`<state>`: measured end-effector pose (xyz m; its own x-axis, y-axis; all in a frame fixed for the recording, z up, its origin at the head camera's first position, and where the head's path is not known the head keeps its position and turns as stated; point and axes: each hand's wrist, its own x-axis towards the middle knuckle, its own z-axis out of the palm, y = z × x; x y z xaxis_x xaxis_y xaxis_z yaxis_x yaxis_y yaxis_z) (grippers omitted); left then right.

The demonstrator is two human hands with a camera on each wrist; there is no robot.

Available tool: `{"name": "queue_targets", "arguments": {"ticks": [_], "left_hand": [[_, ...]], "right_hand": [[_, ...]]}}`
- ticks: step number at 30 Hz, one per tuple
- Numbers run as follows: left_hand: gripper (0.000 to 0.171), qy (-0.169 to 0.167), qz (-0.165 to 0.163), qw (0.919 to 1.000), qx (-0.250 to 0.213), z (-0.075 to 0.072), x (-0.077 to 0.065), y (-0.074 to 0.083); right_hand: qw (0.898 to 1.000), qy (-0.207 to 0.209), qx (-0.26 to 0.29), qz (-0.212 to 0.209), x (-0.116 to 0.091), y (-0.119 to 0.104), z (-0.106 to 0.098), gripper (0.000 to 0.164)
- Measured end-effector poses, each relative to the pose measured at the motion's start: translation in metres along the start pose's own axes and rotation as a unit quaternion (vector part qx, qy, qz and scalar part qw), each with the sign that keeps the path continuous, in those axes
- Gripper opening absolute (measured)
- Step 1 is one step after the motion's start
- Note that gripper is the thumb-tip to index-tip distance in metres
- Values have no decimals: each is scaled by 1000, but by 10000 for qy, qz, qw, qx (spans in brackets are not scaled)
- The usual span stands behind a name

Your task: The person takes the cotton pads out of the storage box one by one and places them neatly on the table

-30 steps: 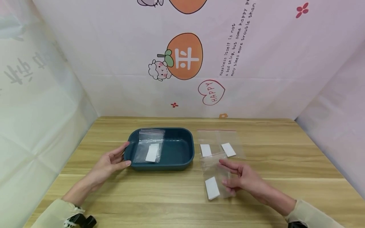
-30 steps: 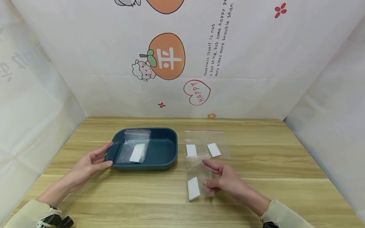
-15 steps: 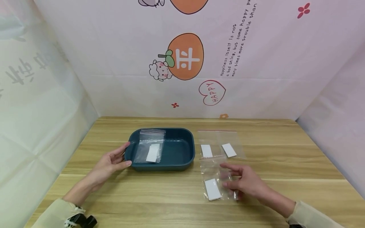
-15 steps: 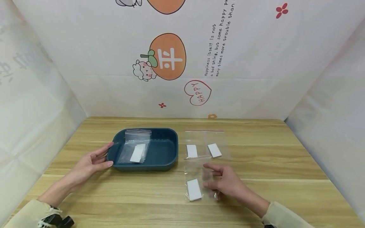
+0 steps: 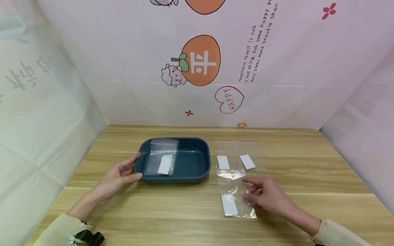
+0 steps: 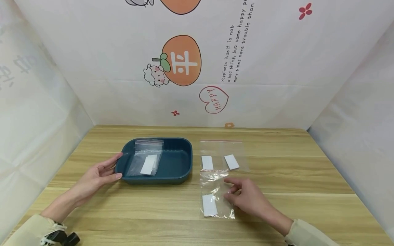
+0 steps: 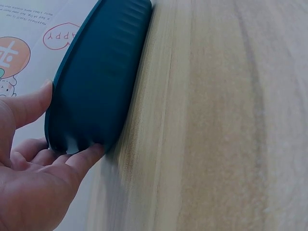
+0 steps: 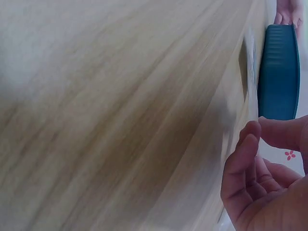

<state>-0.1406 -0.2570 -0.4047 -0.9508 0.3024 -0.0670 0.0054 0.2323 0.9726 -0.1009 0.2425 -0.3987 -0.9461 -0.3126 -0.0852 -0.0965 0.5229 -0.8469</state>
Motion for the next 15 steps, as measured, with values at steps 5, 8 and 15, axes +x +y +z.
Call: {"name": "queue_targets", "arguments": {"ticks": [5,8,15], "left_hand": [[85,-27,7,10000,-80,0,0,0],[85,-29,13,10000,-80,0,0,-1],[85,-21,33,10000,-41,0,1,-1]], "right_hand": [[9994,64,-306,-123,1,1,-1,55],[9979,133,-582,-251,2,4,-1,53],[9959,161,-828,-319,4,10,-5,49]]}}
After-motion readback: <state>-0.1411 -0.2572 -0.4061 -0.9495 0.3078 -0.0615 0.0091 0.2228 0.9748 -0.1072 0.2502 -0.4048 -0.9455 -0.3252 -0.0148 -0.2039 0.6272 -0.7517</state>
